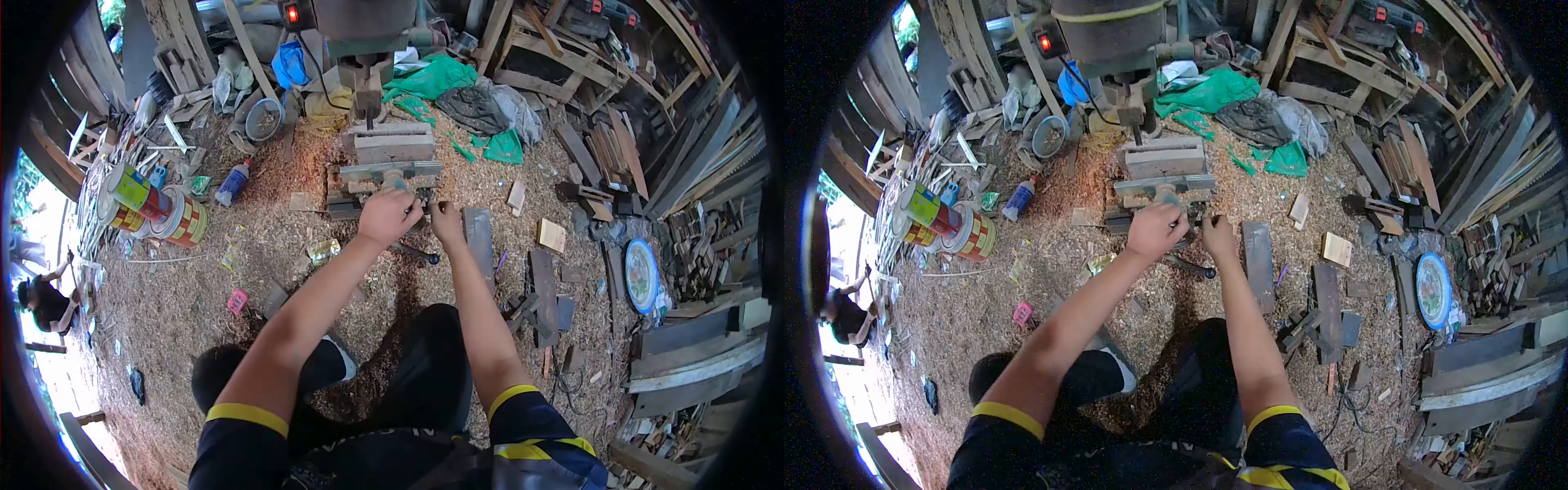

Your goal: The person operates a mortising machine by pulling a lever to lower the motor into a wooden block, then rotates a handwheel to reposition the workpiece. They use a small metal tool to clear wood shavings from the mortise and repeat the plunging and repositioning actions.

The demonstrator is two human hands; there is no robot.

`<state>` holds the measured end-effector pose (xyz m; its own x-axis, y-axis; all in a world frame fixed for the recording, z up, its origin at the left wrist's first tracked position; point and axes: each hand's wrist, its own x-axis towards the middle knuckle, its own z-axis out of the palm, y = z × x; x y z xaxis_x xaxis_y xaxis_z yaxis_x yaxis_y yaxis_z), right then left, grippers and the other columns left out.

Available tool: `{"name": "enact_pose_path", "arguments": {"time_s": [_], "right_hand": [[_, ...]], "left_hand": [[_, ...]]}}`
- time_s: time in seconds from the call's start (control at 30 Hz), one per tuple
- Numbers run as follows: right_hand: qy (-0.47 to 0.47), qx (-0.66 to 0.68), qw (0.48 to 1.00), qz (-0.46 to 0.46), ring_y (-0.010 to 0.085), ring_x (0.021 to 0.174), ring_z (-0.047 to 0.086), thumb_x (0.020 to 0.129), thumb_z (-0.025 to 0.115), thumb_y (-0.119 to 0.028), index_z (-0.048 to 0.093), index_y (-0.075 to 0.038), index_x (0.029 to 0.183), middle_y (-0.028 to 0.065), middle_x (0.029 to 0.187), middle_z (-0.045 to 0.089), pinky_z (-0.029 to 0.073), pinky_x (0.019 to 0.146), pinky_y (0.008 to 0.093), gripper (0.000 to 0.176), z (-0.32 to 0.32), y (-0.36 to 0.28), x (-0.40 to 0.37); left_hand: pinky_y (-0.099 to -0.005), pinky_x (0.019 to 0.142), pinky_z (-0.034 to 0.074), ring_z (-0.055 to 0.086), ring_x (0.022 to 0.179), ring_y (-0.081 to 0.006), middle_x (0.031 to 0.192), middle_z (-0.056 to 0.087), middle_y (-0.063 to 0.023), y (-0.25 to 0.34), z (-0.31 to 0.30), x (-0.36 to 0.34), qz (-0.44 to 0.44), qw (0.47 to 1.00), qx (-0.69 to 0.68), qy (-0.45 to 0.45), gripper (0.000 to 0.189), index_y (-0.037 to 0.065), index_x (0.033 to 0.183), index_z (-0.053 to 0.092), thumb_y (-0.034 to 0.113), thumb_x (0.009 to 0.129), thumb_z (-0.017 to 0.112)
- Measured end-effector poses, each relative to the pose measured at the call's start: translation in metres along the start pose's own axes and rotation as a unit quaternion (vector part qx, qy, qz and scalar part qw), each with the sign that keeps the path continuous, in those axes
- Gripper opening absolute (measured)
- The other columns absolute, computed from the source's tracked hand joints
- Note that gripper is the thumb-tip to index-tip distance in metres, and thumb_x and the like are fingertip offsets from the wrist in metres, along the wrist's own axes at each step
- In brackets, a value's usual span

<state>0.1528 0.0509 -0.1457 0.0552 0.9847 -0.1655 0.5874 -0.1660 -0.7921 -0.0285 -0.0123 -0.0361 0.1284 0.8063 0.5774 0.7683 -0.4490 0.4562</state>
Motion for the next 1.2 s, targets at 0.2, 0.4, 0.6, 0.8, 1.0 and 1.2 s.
{"name": "enact_pose_path", "arguments": {"time_s": [0.2,0.4,0.6,0.8,1.0,1.2], "right_hand": [[-0.028,0.019,0.999,0.009,0.055,0.104,0.068,0.101,0.068,-0.037,0.054,0.014,0.115,0.0392,0.104,0.069,0.053,0.091,0.0547,0.055,0.005,-0.014,-0.012],[-0.082,-0.015,0.996,0.014,0.0562,0.112,0.067,0.108,0.054,-0.051,0.058,0.018,0.117,0.0431,0.112,0.068,0.053,0.096,0.0534,0.069,0.018,0.014,0.021],[-0.092,0.015,0.995,0.031,0.0403,0.083,0.074,0.11,0.038,-0.063,0.063,0.014,0.115,0.0295,0.09,0.072,0.057,0.077,0.0475,0.081,0.017,0.021,0.02],[-0.105,0.167,0.979,0.058,0.0205,0.051,0.061,0.111,0.031,-0.066,0.066,0.005,0.108,0.0108,0.065,0.064,0.05,0.052,0.0364,0.079,0.02,0.026,0.008],[-0.221,0.333,0.906,0.137,0.0169,0.052,0.05,0.108,0.017,-0.074,0.064,-0.012,0.093,0.0022,0.07,0.06,0.036,0.05,0.0316,0.079,0.034,0.046,0.02],[-0.149,0.433,0.854,0.248,0.0178,0.056,0.052,0.108,0.021,-0.072,0.065,-0.011,0.096,0.0015,0.074,0.062,0.04,0.054,0.0319,0.077,0.043,0.028,0.012]], "left_hand": [[-0.0493,0.073,0.053,0.065,0.079,-0.0408,0.079,0.064,-0.0186,-0.001,0.0,0.0,0.0,0.999,-0.011,-0.031,0.024,0.002,0.077,0.062,0.019,0.093,0.068],[-0.0504,0.073,0.053,0.066,0.081,-0.0403,0.08,0.065,-0.0183,-0.008,0.006,-0.003,0.019,0.999,-0.019,-0.02,0.024,0.003,0.079,0.063,0.022,0.095,0.066],[-0.0503,0.073,0.053,0.065,0.08,-0.0402,0.079,0.065,-0.0176,-0.01,0.004,-0.004,0.019,0.999,-0.022,-0.033,0.026,0.003,0.079,0.063,0.023,0.096,0.066],[-0.0472,0.07,0.052,0.064,0.077,-0.0355,0.076,0.064,-0.0141,-0.008,0.009,-0.009,0.051,0.998,0.013,0.043,0.022,0.005,0.077,0.064,0.018,0.092,0.07],[-0.0449,0.069,0.052,0.062,0.075,-0.0332,0.073,0.061,-0.0112,-0.008,0.009,-0.008,0.056,0.996,0.032,0.056,0.018,0.005,0.077,0.064,0.016,0.089,0.072],[-0.0444,0.067,0.051,0.06,0.073,-0.0323,0.073,0.06,-0.0105,-0.009,0.01,-0.007,0.058,0.996,0.035,0.054,0.02,0.006,0.074,0.061,0.015,0.087,0.073]]}}
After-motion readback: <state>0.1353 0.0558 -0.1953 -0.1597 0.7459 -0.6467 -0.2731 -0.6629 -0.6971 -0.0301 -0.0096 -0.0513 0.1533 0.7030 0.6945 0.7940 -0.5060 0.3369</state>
